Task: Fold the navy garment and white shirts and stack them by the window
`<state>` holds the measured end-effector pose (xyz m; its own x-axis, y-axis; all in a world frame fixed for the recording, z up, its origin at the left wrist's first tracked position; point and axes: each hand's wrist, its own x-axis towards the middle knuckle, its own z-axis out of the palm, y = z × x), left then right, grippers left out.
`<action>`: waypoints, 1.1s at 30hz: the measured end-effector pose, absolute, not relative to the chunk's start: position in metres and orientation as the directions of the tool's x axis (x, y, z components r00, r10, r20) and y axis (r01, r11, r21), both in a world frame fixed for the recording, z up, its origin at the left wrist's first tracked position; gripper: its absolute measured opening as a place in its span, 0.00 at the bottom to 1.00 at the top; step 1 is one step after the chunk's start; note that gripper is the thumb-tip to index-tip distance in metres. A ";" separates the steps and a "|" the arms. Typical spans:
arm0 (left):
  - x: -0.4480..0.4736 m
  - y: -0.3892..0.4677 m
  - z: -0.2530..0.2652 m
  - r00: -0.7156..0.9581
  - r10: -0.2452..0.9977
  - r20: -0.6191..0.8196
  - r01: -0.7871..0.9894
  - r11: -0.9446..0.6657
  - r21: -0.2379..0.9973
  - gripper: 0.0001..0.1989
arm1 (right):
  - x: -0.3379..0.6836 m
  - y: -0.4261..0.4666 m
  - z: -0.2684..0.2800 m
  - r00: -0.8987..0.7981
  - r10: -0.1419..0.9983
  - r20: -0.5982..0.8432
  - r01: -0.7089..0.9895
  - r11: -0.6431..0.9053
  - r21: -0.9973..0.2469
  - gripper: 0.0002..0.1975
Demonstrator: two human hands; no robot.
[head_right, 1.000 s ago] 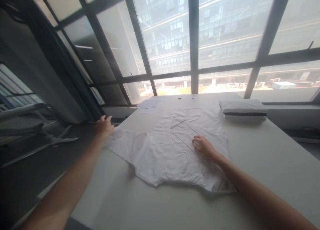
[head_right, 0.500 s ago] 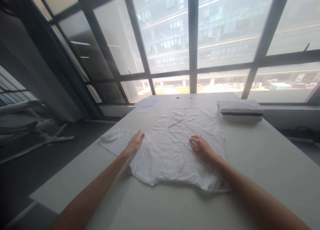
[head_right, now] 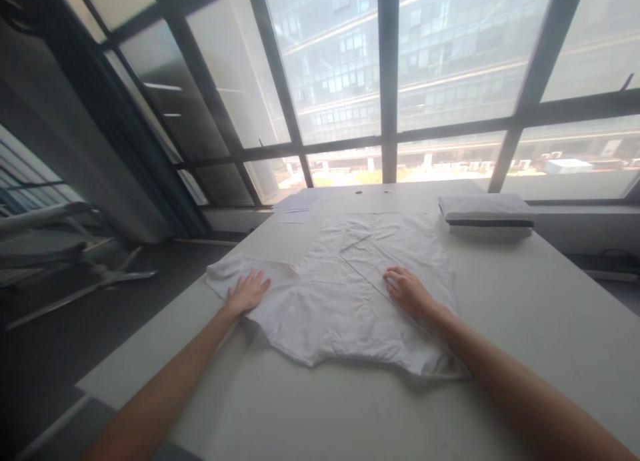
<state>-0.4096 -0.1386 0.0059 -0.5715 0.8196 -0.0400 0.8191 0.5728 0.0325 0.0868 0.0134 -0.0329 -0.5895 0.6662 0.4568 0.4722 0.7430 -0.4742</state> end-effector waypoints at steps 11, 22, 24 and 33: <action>-0.336 -0.097 0.040 -0.355 0.934 0.048 0.931 0.348 0.110 0.29 | 0.086 0.015 -0.035 -0.599 0.652 0.466 0.470 0.757 -0.454 0.15; -0.169 0.034 0.017 -0.249 0.948 0.200 0.922 0.169 0.348 0.26 | 0.085 0.014 -0.031 -0.599 0.664 0.448 0.474 0.745 -0.470 0.15; -0.162 0.036 0.006 -0.297 0.924 0.243 0.910 0.196 0.365 0.25 | 0.084 0.013 -0.029 -0.588 0.673 0.450 0.474 0.737 -0.483 0.15; -0.167 0.043 -0.010 -0.247 0.892 0.378 0.917 0.090 0.388 0.18 | 0.084 0.015 -0.027 -0.561 0.700 0.442 0.434 0.703 -0.564 0.15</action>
<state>-0.1673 0.0425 -0.0099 -0.2474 0.8921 0.3782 0.9172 0.0898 0.3882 0.0842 0.0149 -0.0272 -0.5610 0.7002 0.4415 0.4339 0.7030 -0.5635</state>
